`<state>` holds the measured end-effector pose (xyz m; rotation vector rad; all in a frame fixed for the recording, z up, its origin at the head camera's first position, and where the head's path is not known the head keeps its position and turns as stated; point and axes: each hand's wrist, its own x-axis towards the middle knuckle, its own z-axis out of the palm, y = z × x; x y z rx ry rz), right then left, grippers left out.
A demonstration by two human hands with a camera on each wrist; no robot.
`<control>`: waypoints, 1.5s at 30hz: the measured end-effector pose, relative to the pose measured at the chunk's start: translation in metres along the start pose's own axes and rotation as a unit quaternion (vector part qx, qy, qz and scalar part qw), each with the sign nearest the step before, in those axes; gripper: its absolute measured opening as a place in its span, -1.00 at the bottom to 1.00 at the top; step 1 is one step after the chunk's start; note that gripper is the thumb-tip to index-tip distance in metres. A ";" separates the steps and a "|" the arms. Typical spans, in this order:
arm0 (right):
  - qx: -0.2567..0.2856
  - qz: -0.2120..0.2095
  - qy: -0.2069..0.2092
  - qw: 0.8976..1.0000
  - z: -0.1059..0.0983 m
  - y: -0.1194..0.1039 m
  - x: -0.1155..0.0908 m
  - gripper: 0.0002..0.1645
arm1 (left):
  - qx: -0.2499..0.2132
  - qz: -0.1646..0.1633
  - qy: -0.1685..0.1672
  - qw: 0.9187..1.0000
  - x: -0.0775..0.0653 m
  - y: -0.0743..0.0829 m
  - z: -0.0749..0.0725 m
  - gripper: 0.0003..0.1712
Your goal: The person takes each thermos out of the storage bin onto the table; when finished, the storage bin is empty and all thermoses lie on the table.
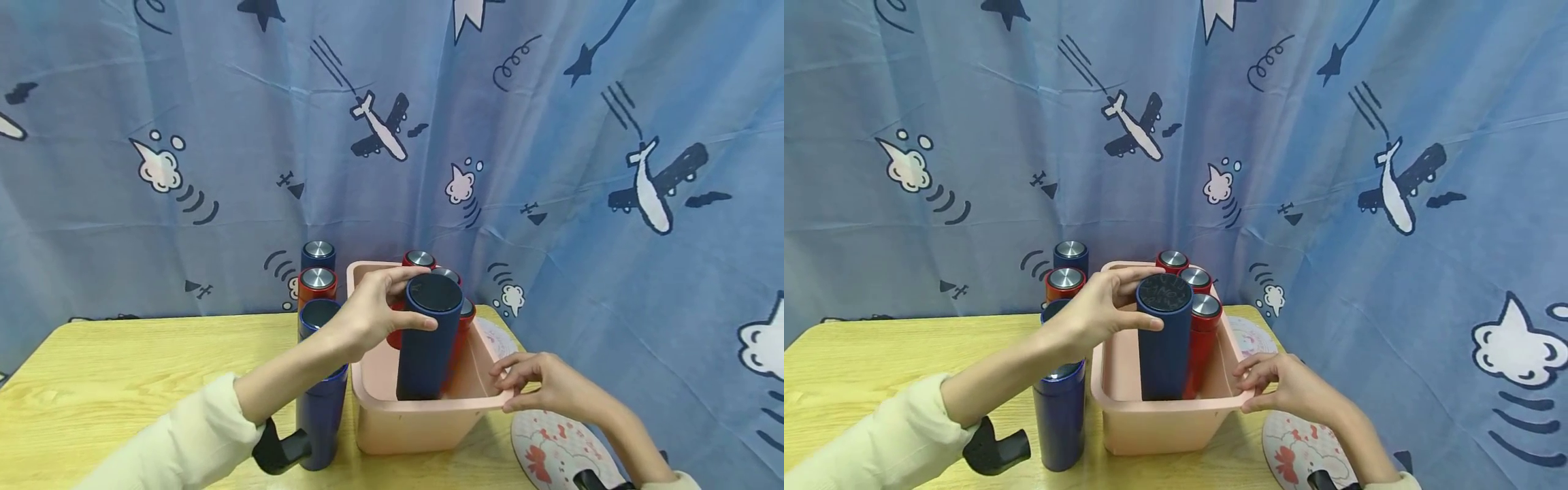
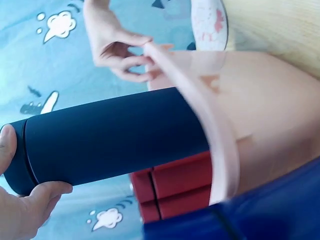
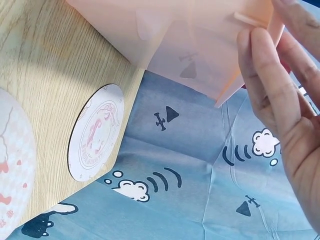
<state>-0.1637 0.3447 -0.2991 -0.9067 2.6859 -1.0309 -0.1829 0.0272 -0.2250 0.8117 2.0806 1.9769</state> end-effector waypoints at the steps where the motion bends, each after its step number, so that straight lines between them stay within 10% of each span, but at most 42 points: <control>1: 0.000 0.000 0.000 1.000 0.000 0.000 0.000 -0.75 | -0.005 0.001 -0.002 1.000 0.000 0.002 -0.002 -0.23; 30: 0.020 0.022 0.005 1.000 0.001 0.002 -0.002 -0.73 | 0.002 0.004 -0.045 0.999 -0.020 0.072 -0.060 -0.25; 45: 0.026 0.017 0.011 0.999 0.002 0.004 -0.002 -0.70 | -0.028 -0.024 -0.126 0.991 -0.049 0.071 -0.075 -0.22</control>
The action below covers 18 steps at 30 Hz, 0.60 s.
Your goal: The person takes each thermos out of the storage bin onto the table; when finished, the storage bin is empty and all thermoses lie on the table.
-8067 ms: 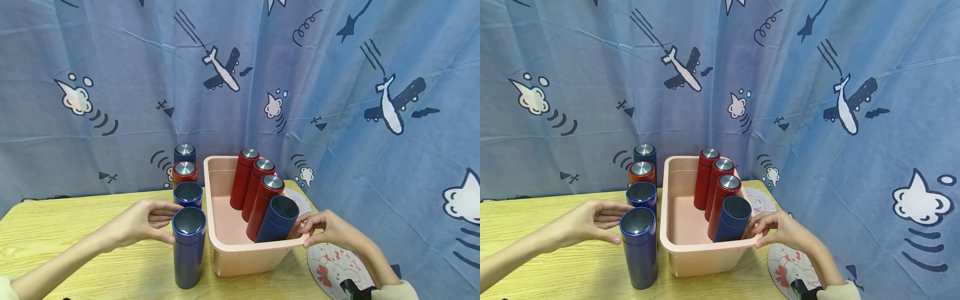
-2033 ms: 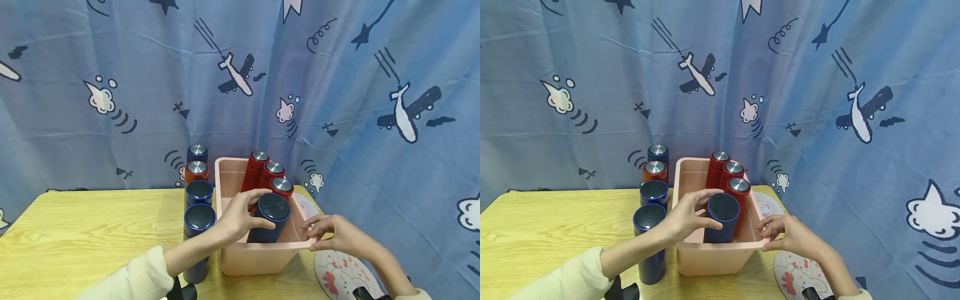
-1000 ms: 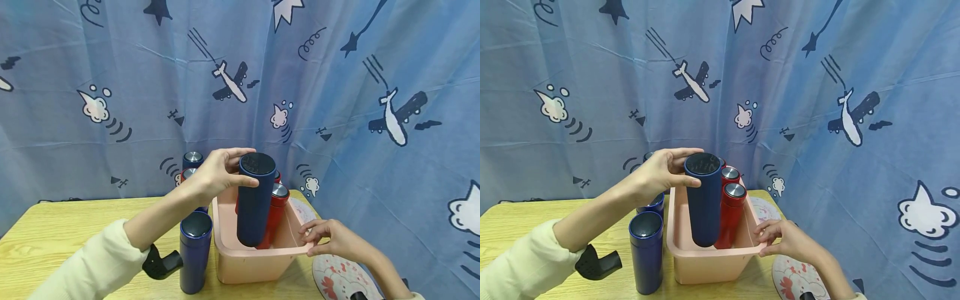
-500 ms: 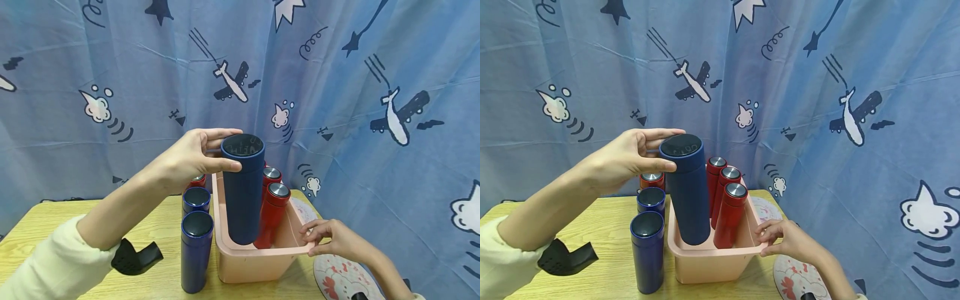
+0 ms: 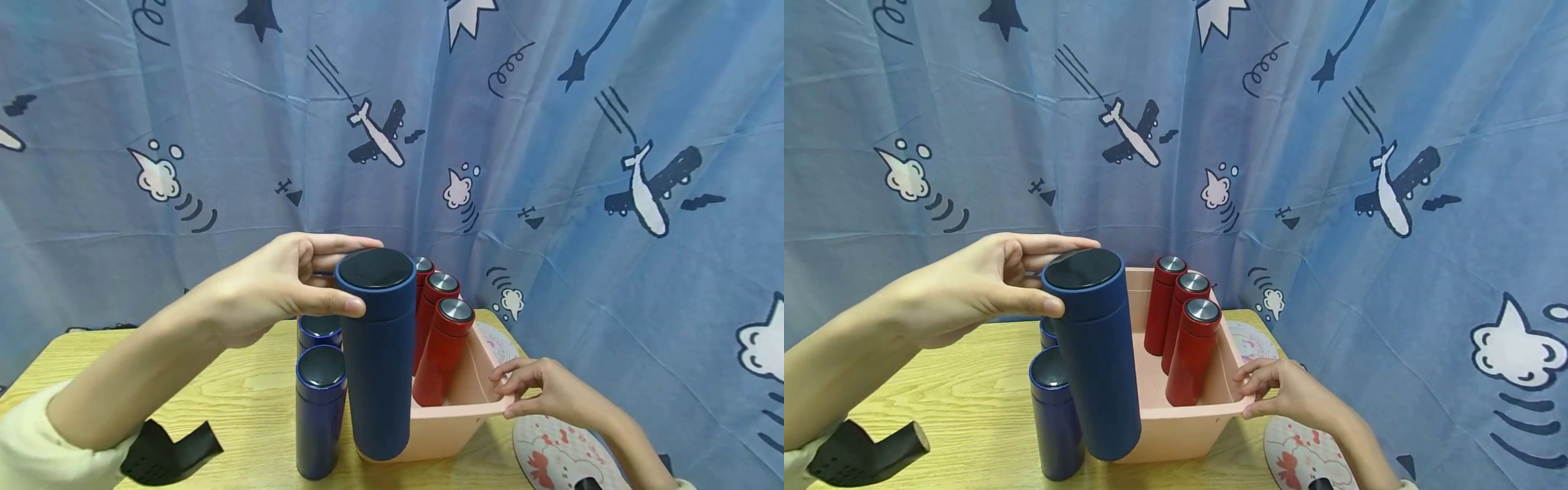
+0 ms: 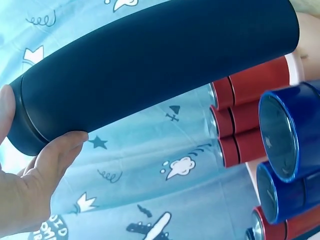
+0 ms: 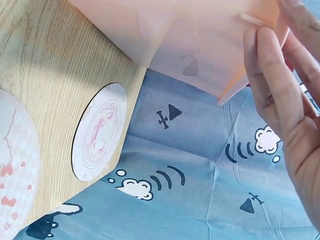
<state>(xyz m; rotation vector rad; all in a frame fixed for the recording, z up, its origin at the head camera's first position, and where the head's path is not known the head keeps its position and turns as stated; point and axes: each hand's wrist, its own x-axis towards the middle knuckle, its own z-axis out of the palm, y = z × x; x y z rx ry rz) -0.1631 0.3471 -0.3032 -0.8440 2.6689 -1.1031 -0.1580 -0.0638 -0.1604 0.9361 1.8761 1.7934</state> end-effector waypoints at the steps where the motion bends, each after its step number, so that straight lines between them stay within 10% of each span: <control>1: 0.001 0.000 0.000 1.000 0.000 0.000 0.000 -0.70 | 0.002 -0.002 0.000 1.000 -0.001 0.000 -0.001 -0.22; 18: 0.015 0.000 0.001 1.000 0.001 0.002 -0.001 -0.70 | -0.016 -0.029 -0.059 0.998 -0.025 -0.019 -0.005 -0.20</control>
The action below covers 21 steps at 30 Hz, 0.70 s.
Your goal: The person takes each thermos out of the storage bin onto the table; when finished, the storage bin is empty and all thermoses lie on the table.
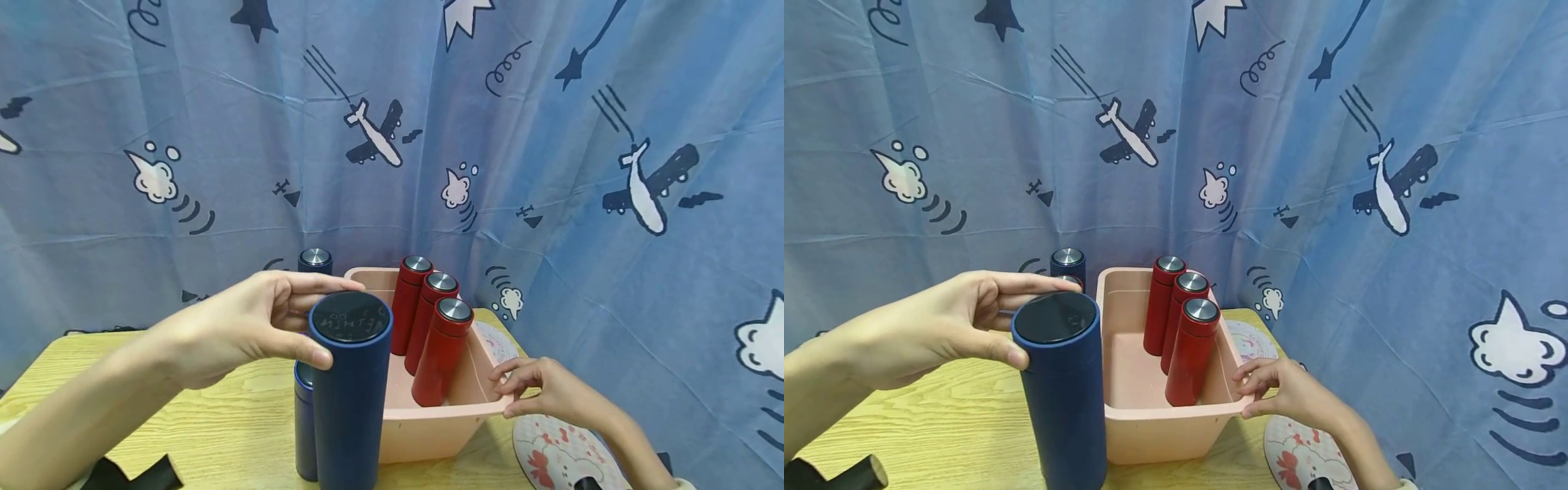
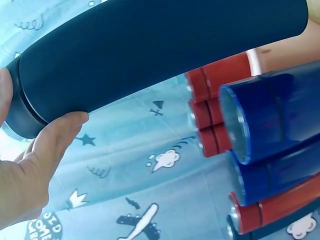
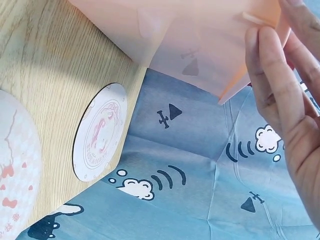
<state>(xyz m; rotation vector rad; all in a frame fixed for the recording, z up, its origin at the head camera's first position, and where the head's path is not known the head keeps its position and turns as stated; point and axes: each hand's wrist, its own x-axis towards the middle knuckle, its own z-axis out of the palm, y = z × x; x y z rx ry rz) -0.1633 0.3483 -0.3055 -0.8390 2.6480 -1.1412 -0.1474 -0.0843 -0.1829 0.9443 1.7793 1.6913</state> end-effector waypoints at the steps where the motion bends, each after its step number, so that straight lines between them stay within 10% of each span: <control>1: 0.000 -0.001 0.000 1.000 0.000 0.000 0.000 -0.70 | 0.001 0.002 -0.004 1.000 -0.001 -0.003 0.000 -0.20; 12: 0.003 -0.005 0.001 1.000 0.000 0.002 0.000 -0.69 | -0.018 0.036 -0.042 0.998 -0.013 -0.040 0.001 -0.22; 21: 0.003 -0.005 0.004 1.000 0.000 0.001 -0.001 -0.69 | -0.081 -0.011 -0.058 0.995 -0.026 -0.077 -0.003 -0.22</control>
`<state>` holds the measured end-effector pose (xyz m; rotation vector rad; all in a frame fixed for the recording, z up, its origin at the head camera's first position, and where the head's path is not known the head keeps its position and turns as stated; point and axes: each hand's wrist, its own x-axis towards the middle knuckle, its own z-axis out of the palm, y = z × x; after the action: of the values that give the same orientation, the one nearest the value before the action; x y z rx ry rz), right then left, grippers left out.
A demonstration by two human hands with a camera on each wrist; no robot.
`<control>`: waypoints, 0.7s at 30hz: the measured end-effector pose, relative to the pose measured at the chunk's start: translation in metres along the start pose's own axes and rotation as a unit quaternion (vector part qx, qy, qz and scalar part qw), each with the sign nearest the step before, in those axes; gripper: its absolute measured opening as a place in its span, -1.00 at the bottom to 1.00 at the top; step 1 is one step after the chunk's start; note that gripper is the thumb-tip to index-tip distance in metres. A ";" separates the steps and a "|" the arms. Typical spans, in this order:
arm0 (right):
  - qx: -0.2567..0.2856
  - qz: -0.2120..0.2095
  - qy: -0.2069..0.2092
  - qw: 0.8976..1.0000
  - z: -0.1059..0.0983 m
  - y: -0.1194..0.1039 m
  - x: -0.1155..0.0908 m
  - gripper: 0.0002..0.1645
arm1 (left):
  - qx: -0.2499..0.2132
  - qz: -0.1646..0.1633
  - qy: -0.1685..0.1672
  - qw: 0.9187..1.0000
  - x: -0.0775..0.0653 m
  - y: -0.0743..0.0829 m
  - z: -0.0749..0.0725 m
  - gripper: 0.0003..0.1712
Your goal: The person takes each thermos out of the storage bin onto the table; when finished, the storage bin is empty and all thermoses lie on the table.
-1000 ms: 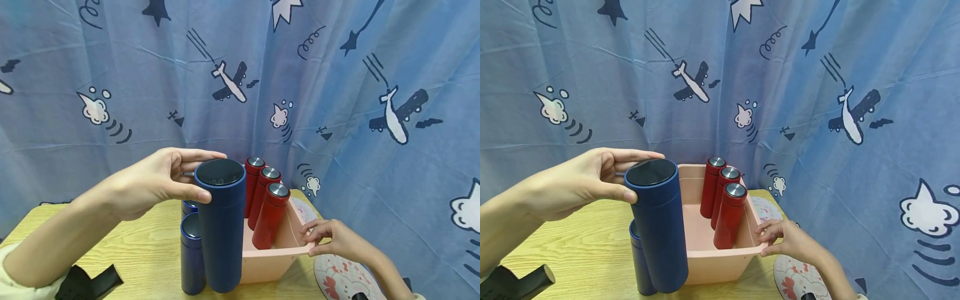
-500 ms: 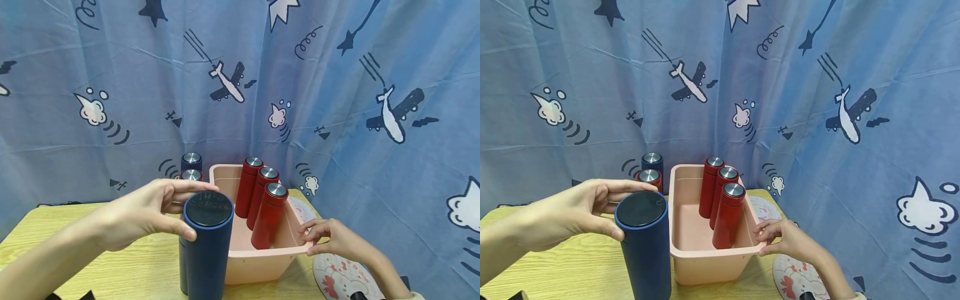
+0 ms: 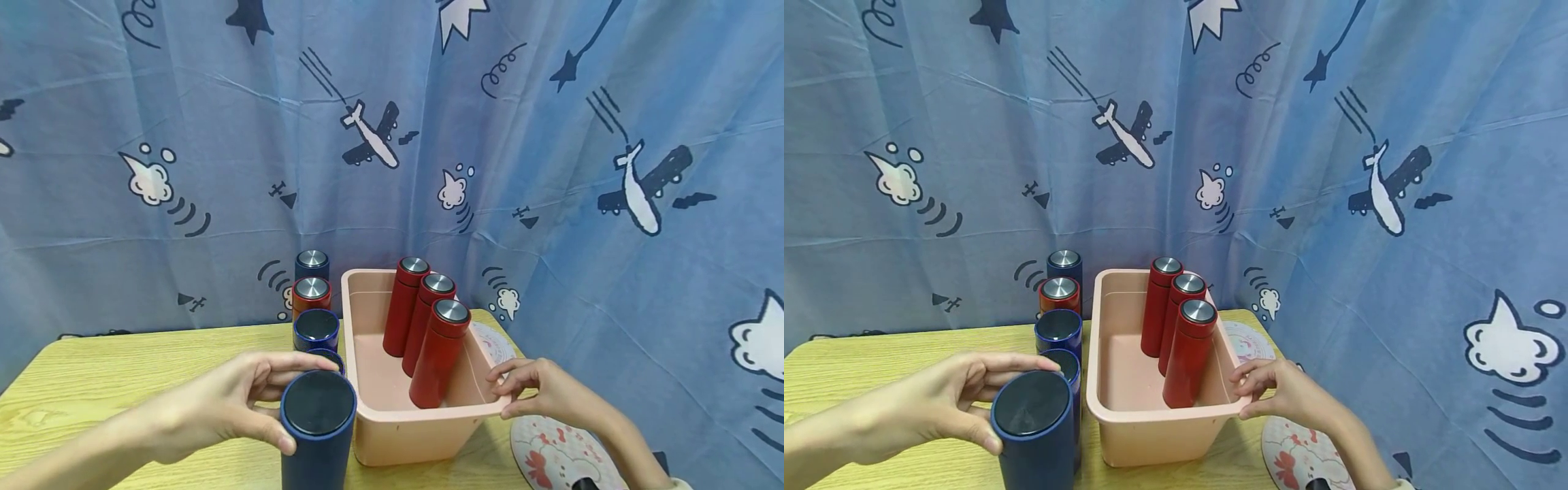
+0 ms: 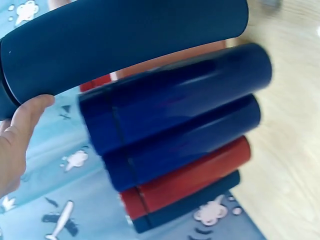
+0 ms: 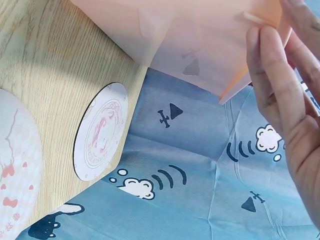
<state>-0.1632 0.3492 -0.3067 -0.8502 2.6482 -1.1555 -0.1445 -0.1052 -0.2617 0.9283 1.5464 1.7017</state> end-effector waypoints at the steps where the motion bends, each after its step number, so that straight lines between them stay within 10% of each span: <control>1: 0.001 -0.002 0.000 1.000 0.000 0.000 0.000 -0.69 | -0.002 -0.001 -0.001 1.000 -0.002 -0.003 -0.001 -0.22; 21: 0.007 -0.019 -0.002 1.000 0.001 0.001 0.000 -0.69 | -0.018 0.067 -0.062 0.996 -0.039 -0.036 -0.036 -0.28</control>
<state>-0.1635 0.3489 -0.3077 -0.9021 2.6288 -1.1772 -0.1540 -0.1536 -0.3021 1.1187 1.3951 1.7229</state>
